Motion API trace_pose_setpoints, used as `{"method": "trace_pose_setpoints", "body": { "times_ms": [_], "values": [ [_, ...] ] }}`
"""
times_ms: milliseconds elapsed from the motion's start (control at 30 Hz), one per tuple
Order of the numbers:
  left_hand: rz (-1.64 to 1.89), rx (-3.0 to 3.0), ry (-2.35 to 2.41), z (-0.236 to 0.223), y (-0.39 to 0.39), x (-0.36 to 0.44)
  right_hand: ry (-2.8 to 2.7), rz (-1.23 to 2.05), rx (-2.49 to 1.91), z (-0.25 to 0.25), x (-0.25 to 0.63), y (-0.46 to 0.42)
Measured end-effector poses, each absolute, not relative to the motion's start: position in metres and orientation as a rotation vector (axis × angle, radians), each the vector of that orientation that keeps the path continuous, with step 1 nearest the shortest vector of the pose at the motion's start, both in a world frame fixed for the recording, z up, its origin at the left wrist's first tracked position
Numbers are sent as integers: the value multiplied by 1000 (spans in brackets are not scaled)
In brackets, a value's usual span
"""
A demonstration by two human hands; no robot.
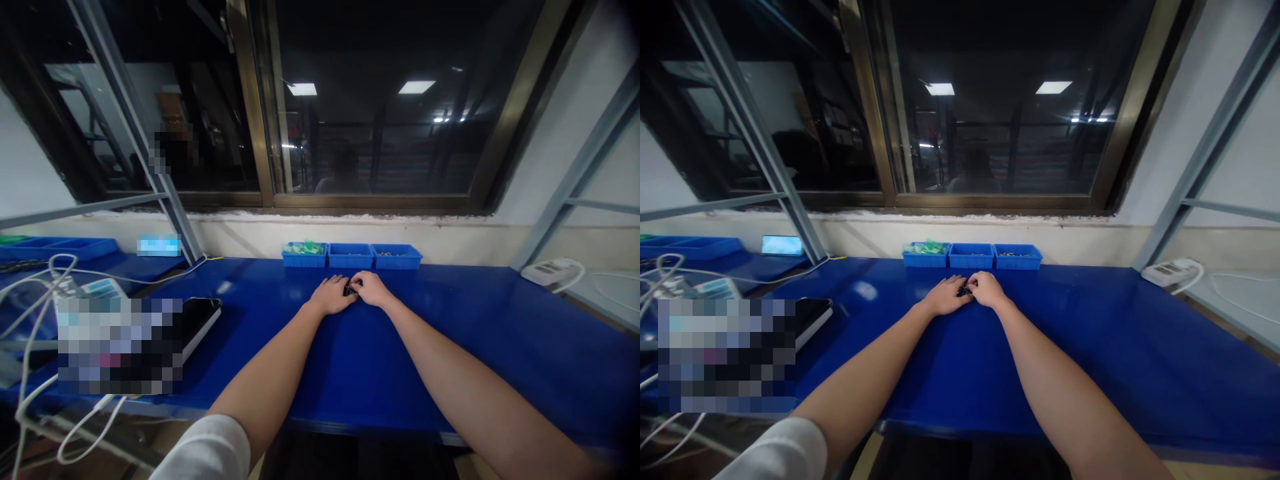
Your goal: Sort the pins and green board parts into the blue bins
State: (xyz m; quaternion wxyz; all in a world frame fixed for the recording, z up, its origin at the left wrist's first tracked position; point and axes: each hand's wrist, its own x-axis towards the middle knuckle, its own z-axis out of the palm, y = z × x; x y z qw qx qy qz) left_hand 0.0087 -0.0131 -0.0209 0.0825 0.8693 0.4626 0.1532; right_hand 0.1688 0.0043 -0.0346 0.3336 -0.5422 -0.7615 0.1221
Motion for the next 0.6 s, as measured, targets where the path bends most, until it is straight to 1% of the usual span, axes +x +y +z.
{"method": "trace_pose_setpoints", "body": {
  "times_ms": [133,333,467,600],
  "values": [
    [567,2610,1361,-21,-12,8,-1903,418,-1322,-35,168,3],
    [923,2576,1221,-14,-14,9,-1727,772,-1086,-31,168,1],
    [1024,2490,1155,-13,-13,9,-1678,823,-1077,-29,168,-1],
    [1069,2390,1192,-15,-11,9,-1691,837,-1085,-28,166,-2]
  ]
}}
